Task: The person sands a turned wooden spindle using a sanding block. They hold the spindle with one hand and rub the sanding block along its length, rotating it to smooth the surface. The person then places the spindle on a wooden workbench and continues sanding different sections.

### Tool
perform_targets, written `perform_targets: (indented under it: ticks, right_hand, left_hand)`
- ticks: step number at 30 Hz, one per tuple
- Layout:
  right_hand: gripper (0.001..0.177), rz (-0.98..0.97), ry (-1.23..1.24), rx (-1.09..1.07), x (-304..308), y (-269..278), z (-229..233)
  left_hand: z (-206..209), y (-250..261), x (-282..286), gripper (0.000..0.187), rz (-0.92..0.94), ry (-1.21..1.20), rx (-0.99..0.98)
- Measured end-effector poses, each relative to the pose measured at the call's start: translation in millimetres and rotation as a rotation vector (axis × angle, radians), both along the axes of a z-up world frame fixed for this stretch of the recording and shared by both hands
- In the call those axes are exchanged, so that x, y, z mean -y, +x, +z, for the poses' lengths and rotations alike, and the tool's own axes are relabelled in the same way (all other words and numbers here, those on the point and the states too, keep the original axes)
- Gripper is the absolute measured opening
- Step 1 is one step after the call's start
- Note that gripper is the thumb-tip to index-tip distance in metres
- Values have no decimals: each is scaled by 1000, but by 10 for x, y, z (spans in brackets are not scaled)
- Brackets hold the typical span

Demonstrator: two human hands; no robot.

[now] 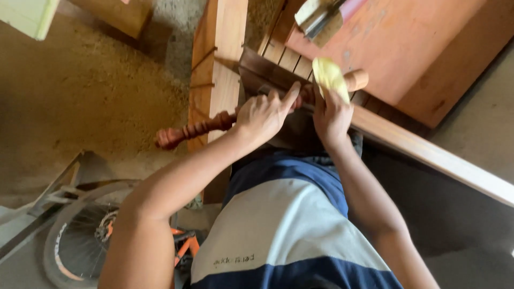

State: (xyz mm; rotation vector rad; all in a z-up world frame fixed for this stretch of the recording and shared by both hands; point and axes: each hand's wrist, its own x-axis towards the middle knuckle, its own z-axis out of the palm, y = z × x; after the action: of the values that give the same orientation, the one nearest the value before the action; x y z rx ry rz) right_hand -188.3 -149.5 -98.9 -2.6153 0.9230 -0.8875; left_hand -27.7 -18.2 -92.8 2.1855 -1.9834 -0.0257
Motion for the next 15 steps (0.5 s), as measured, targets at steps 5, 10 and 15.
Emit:
perform_targets:
  ticks: [5, 10, 15]
  right_hand:
    - [18, -79, 29, 12, -173, -923, -258]
    - [35, -154, -227, 181, 44, -211, 0]
    - [35, 72, 110, 113, -296, -233, -127]
  left_hand:
    - [136, 30, -30, 68, -6, 81, -98]
    - [293, 68, 10, 60, -36, 148, -105]
    - [290, 34, -71, 63, -27, 120, -66]
